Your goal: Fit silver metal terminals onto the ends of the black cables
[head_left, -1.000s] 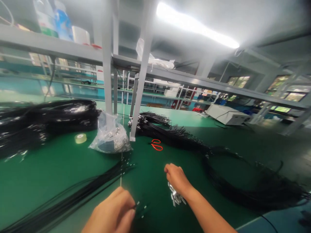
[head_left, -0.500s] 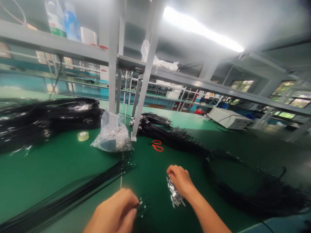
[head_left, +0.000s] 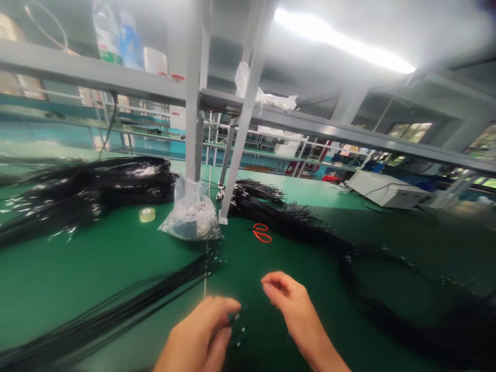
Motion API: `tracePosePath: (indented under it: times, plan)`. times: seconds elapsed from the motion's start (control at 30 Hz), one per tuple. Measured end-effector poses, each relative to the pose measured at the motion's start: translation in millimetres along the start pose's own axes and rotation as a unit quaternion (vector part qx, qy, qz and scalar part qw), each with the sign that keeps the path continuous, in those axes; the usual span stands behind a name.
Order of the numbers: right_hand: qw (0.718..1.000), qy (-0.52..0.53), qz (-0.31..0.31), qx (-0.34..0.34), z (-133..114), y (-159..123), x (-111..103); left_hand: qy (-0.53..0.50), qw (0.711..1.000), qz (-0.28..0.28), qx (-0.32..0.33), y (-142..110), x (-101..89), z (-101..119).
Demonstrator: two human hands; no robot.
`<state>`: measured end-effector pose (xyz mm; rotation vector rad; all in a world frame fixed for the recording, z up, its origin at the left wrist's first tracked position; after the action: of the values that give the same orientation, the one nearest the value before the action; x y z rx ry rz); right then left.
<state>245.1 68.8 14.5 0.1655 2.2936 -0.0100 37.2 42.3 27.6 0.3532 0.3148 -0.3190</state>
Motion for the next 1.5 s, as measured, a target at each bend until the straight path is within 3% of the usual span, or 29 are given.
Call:
tracePosePath:
  times: [0.07,0.17,0.27,0.43,0.5,0.6,0.67,0.83,0.93,1.0,1.13,1.23,1.3,1.4,1.5]
  plan:
    - [0.980,0.197,-0.017,0.035,-13,-18,9,0.010,0.999,0.006,0.036,-1,0.6,2]
    - [0.873,0.472,-0.068,0.098,-22,-35,24,0.040,0.998,-0.006,0.053,-1,1.5,5]
    - [0.825,0.544,-0.112,0.101,-22,-39,33,0.070,0.996,-0.029,0.041,0,2.1,5]
    - [0.800,0.575,-0.148,0.090,-20,-37,37,0.088,0.994,-0.059,0.029,-1,2.8,3]
    - [0.816,0.553,-0.148,0.079,-23,-39,35,0.104,0.992,-0.068,0.022,-3,3.2,1]
    - [0.884,0.450,-0.121,0.042,-31,-42,27,0.111,0.990,-0.085,0.009,-3,3.8,0]
    - [0.911,0.391,-0.125,0.029,-37,-45,23,0.074,0.993,-0.089,-0.013,-1,3.0,0]
    - [0.894,0.413,-0.166,0.049,-42,-44,31,-0.059,0.986,-0.100,-0.122,6,-1.8,-1]
    - [0.888,0.407,-0.211,0.040,-40,-41,42,-0.107,0.972,-0.138,-0.155,8,-2.6,-1]
    - [0.887,0.407,-0.215,0.033,-41,-40,44,-0.126,0.969,-0.125,-0.172,8,-3.7,-2]
    - [0.916,0.362,-0.167,0.046,-46,-42,34,-0.165,0.959,-0.117,-0.199,11,-1.1,-5]
    - [0.970,0.221,-0.097,0.013,-54,-46,24,-0.194,0.943,-0.170,-0.212,19,2.2,-7]
    - [0.990,0.132,-0.045,-0.013,-60,-50,21,-0.199,0.938,-0.198,-0.204,28,-0.9,-8]
    - [0.998,0.065,0.009,-0.026,-67,-54,20,-0.164,0.947,-0.210,-0.179,34,-15.6,-10]
    - [0.998,0.047,0.027,-0.022,-66,-55,21,-0.075,0.969,-0.185,-0.147,24,-37.1,-9]
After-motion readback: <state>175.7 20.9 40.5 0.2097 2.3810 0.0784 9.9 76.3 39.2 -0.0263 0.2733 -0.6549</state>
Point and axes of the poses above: each hand's wrist, its own y-axis towards the middle knuckle, its own x-axis out of the palm, z = x × y, the point moved 3 cm from there along y, towards the middle knuckle, and after that the axes turned 10 degrees about -y, right-handed, at the moved point
